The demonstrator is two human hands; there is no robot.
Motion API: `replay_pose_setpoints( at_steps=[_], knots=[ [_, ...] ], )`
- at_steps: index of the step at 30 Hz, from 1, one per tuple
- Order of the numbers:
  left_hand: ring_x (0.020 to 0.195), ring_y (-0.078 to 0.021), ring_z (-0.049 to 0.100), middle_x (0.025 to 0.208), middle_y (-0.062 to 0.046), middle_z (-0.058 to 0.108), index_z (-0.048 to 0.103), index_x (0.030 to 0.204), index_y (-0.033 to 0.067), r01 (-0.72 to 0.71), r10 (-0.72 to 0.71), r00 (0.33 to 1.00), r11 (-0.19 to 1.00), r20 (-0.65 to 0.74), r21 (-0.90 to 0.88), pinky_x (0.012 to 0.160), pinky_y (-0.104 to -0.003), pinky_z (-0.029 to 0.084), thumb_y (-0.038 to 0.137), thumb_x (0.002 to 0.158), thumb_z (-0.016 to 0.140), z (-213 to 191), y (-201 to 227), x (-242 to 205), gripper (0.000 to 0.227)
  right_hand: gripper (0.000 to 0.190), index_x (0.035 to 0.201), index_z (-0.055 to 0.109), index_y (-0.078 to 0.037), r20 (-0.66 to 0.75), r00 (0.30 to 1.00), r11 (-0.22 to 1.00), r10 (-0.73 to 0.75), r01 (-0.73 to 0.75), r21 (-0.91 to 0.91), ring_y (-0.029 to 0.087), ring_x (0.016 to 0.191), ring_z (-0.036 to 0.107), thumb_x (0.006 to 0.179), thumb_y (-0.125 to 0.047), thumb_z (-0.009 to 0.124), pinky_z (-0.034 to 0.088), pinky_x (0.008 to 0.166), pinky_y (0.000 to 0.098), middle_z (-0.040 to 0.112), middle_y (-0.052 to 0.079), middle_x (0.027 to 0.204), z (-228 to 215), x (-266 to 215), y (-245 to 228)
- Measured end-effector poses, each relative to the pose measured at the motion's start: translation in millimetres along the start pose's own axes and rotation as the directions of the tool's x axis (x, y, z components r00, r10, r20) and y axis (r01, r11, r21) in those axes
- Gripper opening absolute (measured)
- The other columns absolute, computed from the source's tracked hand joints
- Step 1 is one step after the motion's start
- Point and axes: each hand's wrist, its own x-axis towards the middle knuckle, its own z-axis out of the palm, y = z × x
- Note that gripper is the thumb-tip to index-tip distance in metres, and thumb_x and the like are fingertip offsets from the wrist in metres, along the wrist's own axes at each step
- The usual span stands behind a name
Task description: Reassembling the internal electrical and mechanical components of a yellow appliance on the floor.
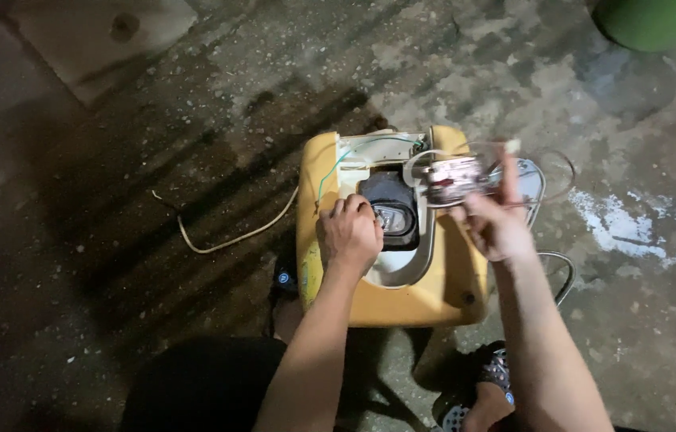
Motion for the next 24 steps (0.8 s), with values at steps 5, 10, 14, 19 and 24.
replay_pose_setpoints(
  at_steps=[5, 10, 14, 19, 24],
  knots=[
    [0.098, -0.0229, 0.056, 0.103, 0.003, 0.058, 0.067, 0.083, 0.0179, 0.014, -0.015, 0.999, 1.0, 0.051, 0.023, 0.081, -0.047, 0.045, 0.039, 0.072, 0.065, 30.6, -11.9, -1.0, 0.024, 0.094, 0.15, 0.04, -0.018, 0.007, 0.997, 0.997, -0.072, 0.073, -0.04, 0.027, 0.108, 0.067, 0.071, 0.008, 0.084, 0.065, 0.088, 0.0344, 0.057, 0.022, 0.135, 55.6, -0.1, 2.3],
    [0.1, -0.0232, 0.057, 0.105, 0.003, 0.06, 0.07, 0.088, 0.0172, 0.057, -0.066, 0.986, 0.996, 0.15, 0.062, 0.083, -0.048, 0.047, 0.039, 0.076, 0.065, -5.7, 1.5, 4.3, 0.026, 0.114, 0.148, 0.036, -0.015, 0.005, 0.994, 0.961, -0.108, 0.105, -0.257, 0.031, 0.116, 0.067, 0.054, 0.0, 0.101, 0.062, 0.095, 0.0355, 0.06, 0.019, 0.137, 70.4, -8.3, 46.3],
    [0.109, -0.022, 0.056, 0.117, 0.003, 0.061, 0.072, 0.099, 0.0178, 0.017, -0.035, 0.968, 0.997, 0.249, 0.076, 0.086, -0.048, 0.046, 0.043, 0.061, 0.075, 5.0, -5.6, 2.1, 0.045, 0.105, 0.153, 0.038, -0.005, 0.104, 0.959, 0.775, 0.265, -0.147, -0.615, 0.036, 0.106, 0.074, 0.065, -0.005, 0.095, 0.061, 0.092, 0.0497, 0.072, 0.024, 0.116, 72.6, -30.7, 34.5],
    [0.105, -0.022, 0.057, 0.113, 0.001, 0.061, 0.071, 0.094, 0.0145, 0.056, -0.06, 0.989, 0.998, 0.138, 0.032, 0.085, -0.046, 0.045, 0.033, 0.076, 0.063, 8.7, -1.4, -1.0, 0.027, 0.036, 0.118, 0.079, -0.009, -0.026, 0.925, 0.322, 0.378, -0.158, -0.934, 0.03, 0.084, 0.081, 0.083, -0.015, 0.081, 0.063, 0.077, 0.044, 0.082, 0.016, 0.095, 69.2, -31.7, -30.1],
    [0.1, -0.0239, 0.059, 0.107, 0.001, 0.062, 0.071, 0.089, 0.0154, 0.027, -0.027, 0.998, 1.0, 0.051, -0.005, 0.08, -0.047, 0.045, 0.035, 0.076, 0.065, 22.7, -7.0, -0.9, 0.024, 0.015, 0.096, 0.08, -0.025, 0.322, 0.927, -0.241, 0.194, 0.364, -0.9, 0.028, 0.083, 0.077, 0.083, -0.021, 0.074, 0.065, 0.073, 0.0396, 0.076, 0.003, 0.087, 31.1, -4.4, 20.7]
  ],
)
